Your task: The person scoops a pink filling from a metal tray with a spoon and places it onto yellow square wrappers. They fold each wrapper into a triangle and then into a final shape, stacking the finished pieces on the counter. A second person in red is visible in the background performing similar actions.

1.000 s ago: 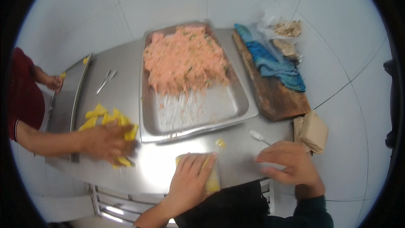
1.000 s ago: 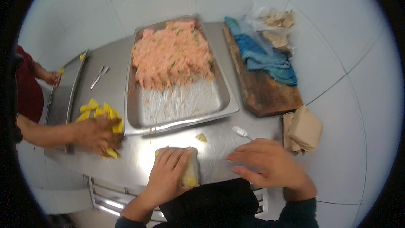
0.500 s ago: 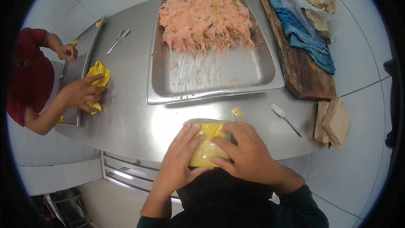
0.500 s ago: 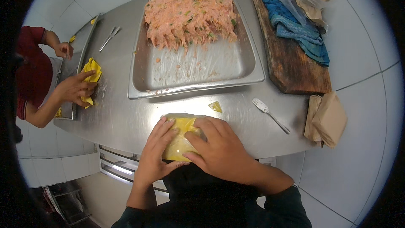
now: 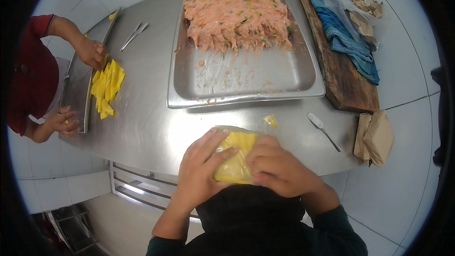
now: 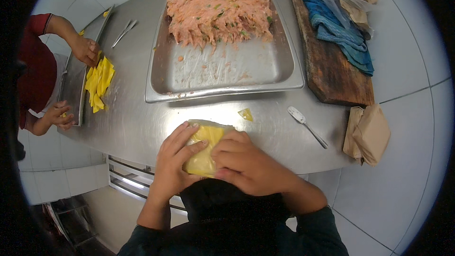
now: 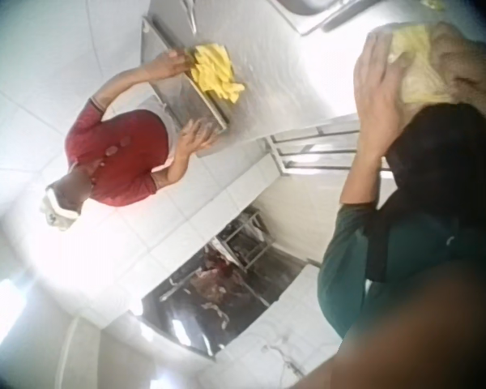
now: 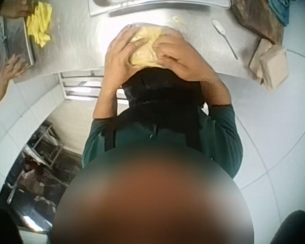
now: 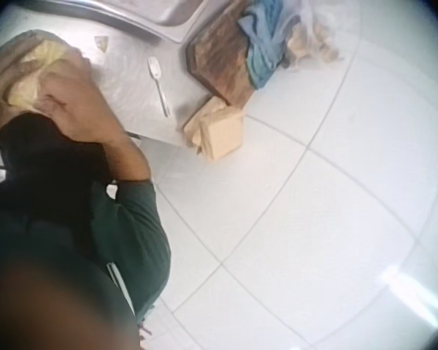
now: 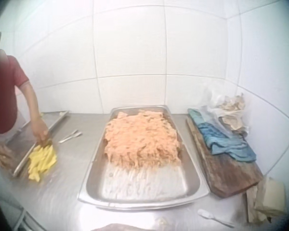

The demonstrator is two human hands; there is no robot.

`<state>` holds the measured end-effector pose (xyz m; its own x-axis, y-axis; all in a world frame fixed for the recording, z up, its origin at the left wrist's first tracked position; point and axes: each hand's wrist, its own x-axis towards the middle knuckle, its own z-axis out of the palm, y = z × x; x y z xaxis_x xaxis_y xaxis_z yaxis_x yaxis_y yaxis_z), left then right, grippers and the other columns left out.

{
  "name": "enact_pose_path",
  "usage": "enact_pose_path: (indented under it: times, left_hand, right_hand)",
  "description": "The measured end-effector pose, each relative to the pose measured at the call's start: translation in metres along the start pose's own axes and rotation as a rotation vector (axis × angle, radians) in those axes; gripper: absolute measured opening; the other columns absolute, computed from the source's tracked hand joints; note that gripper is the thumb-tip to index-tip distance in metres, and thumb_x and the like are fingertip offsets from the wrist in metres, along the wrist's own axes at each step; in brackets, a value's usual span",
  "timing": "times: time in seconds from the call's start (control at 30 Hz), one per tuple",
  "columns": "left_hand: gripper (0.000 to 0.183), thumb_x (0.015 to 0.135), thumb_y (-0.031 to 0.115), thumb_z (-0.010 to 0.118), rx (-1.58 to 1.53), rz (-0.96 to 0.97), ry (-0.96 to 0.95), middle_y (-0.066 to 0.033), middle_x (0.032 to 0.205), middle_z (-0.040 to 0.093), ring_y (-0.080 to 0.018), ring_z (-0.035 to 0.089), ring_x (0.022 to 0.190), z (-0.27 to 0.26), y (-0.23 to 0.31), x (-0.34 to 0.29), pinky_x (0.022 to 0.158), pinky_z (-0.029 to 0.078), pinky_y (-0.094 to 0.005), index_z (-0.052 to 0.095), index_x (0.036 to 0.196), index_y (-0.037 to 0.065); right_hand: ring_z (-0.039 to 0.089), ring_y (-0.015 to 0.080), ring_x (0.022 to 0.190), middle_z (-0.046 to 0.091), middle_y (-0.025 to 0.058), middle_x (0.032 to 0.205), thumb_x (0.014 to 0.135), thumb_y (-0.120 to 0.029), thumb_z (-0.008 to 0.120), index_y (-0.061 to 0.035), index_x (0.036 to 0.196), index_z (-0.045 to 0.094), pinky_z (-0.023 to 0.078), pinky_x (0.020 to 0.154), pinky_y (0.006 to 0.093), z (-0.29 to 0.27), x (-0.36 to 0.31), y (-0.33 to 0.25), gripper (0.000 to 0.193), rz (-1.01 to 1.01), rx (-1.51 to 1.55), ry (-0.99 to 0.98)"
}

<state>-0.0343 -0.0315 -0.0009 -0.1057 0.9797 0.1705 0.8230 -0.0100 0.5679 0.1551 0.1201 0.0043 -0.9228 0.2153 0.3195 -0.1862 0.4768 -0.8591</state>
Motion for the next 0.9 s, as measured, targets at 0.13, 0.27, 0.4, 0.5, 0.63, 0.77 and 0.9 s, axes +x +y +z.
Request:
enact_pose_path:
  times: [0.13, 0.27, 0.4, 0.5, 0.63, 0.77, 0.9]
  left_hand:
    - [0.07, 0.063, 0.031, 0.093, -0.062, -0.021, -0.047, -0.0103, 0.15, 0.052, -0.0383, 0.044, 0.142, -0.011, 0.0, 0.002, 0.11, 0.041, -0.0507, 0.069, 0.126, 0.015]
    - [0.057, 0.071, 0.021, 0.087, -0.115, 0.008, -0.103, -0.0159, 0.145, 0.055, -0.0403, 0.048, 0.137, -0.025, 0.001, 0.011, 0.114, 0.04, -0.0494, 0.07, 0.125, 0.011]
    - [0.029, 0.083, 0.003, 0.071, -0.066, 0.065, -0.029, -0.016, 0.135, 0.06, -0.0384, 0.055, 0.13, -0.023, -0.001, 0.023, 0.109, 0.044, -0.0467, 0.07, 0.111, 0.006]
    - [0.018, 0.087, 0.0, 0.064, -0.195, -0.081, 0.132, -0.0166, 0.119, 0.067, -0.0358, 0.065, 0.114, -0.008, 0.002, 0.029, 0.097, 0.052, -0.0405, 0.067, 0.104, 0.003]
    - [0.01, 0.092, 0.0, 0.056, -0.369, -0.3, 0.224, -0.0181, 0.094, 0.067, -0.0349, 0.067, 0.09, 0.003, 0.002, 0.036, 0.08, 0.052, -0.0393, 0.063, 0.099, 0.0]
    - [0.012, 0.098, 0.008, 0.058, -0.429, -0.305, 0.264, -0.0208, 0.101, 0.063, -0.0361, 0.062, 0.094, 0.007, 0.006, 0.043, 0.081, 0.051, -0.0401, 0.061, 0.107, 0.0]
    - [0.024, 0.096, 0.011, 0.062, -0.276, -0.294, 0.342, -0.0218, 0.117, 0.06, -0.0296, 0.063, 0.109, 0.009, 0.019, 0.03, 0.086, 0.052, -0.0373, 0.061, 0.118, -0.001]
  right_hand:
    - [0.056, 0.0265, 0.085, 0.062, 0.0082, 0.083, 0.086, -0.017, 0.077, -0.0078, 0.084, 0.067, 0.044, 0.08, 0.0375, -0.017, -0.026, -0.001, 0.014, 0.225, 0.042, 0.091]
    - [0.059, 0.0248, 0.08, 0.064, 0.0074, 0.08, 0.082, -0.018, 0.081, -0.0053, 0.086, 0.069, 0.047, 0.077, 0.0371, -0.013, -0.05, -0.011, 0.018, 0.525, -0.236, 0.278]
    - [0.062, 0.0277, 0.093, 0.066, 0.0124, 0.098, 0.08, -0.021, 0.084, -0.0023, 0.102, 0.071, 0.049, 0.085, 0.0374, -0.004, -0.046, -0.008, 0.031, 0.392, -0.135, 0.337]
    - [0.059, 0.0346, 0.112, 0.059, 0.0209, 0.124, 0.077, -0.029, 0.087, 0.0007, 0.122, 0.066, 0.049, 0.096, 0.0402, 0.011, -0.032, -0.008, 0.058, 0.294, -0.195, 0.427]
    - [0.051, 0.0444, 0.126, 0.046, 0.0285, 0.143, 0.074, -0.048, 0.086, 0.0033, 0.147, 0.044, 0.04, 0.109, 0.0472, 0.03, -0.007, -0.015, 0.098, 0.294, -0.39, 0.316]
    - [0.055, 0.0408, 0.123, 0.053, 0.0262, 0.138, 0.079, -0.027, 0.081, 0.0013, 0.144, 0.048, 0.043, 0.101, 0.0498, 0.035, 0.009, -0.016, 0.078, 0.311, -0.555, 0.299]
    - [0.065, 0.0374, 0.105, 0.066, 0.0223, 0.114, 0.081, -0.004, 0.068, 0.0035, 0.122, 0.061, 0.05, 0.087, 0.042, 0.018, 0.003, -0.003, 0.043, 0.422, -0.159, 0.379]
